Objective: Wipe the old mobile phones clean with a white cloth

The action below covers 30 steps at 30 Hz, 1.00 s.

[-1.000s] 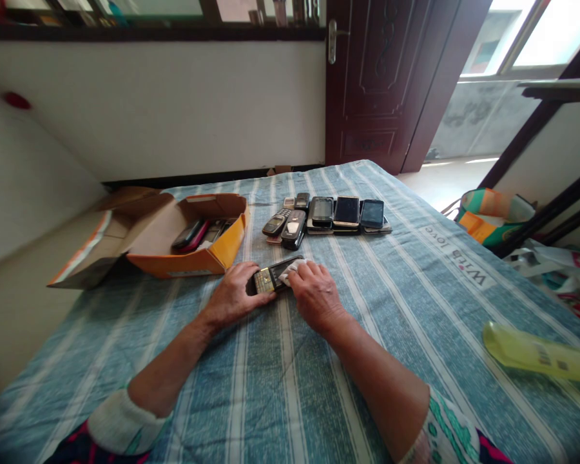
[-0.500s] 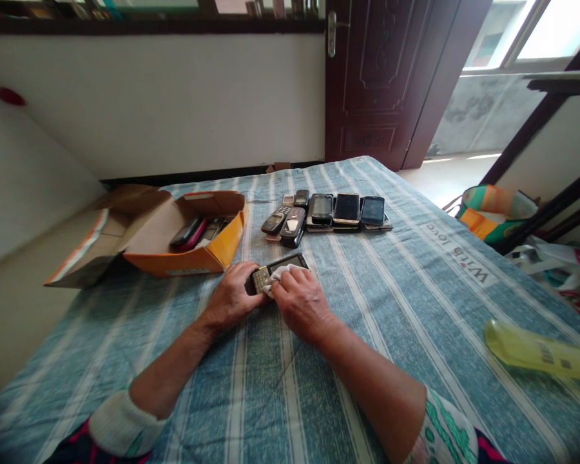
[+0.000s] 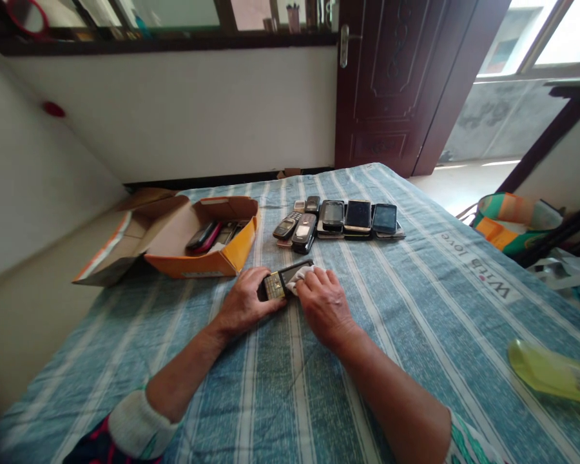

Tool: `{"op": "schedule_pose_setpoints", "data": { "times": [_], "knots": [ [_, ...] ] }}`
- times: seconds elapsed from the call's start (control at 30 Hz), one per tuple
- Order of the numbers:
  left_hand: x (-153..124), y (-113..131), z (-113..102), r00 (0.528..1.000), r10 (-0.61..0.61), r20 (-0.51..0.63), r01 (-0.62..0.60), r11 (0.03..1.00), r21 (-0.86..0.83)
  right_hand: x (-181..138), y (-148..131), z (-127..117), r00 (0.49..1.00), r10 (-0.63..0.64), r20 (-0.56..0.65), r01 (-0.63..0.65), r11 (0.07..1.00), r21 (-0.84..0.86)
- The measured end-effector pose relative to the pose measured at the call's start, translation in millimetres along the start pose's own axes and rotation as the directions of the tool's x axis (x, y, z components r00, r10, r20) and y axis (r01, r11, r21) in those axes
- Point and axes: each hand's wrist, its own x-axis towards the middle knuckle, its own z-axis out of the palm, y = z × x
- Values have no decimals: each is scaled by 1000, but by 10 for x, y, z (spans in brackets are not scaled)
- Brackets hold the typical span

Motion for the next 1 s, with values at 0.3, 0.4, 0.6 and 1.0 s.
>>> {"op": "schedule_pose_setpoints", "data": {
  "times": [0.3, 0.4, 0.6, 1.0],
  "knots": [
    [-44, 54, 6, 998, 39, 51, -46, 989, 143, -49, -41, 34, 999, -8, -48, 8, 1000, 12],
    [-51, 77, 5, 996, 30, 79, -43, 985, 165, -55, -131, 32, 995, -72, -68, 77, 995, 67],
    [-86, 81, 12, 994, 31, 101, -50, 980, 192, -58, -135, 3, 993, -86, -80, 89, 995, 40],
    [-87, 65, 17, 992, 28, 123, -50, 982, 180, -83, -31, 15, 997, -28, -72, 27, 999, -17]
  ]
}}
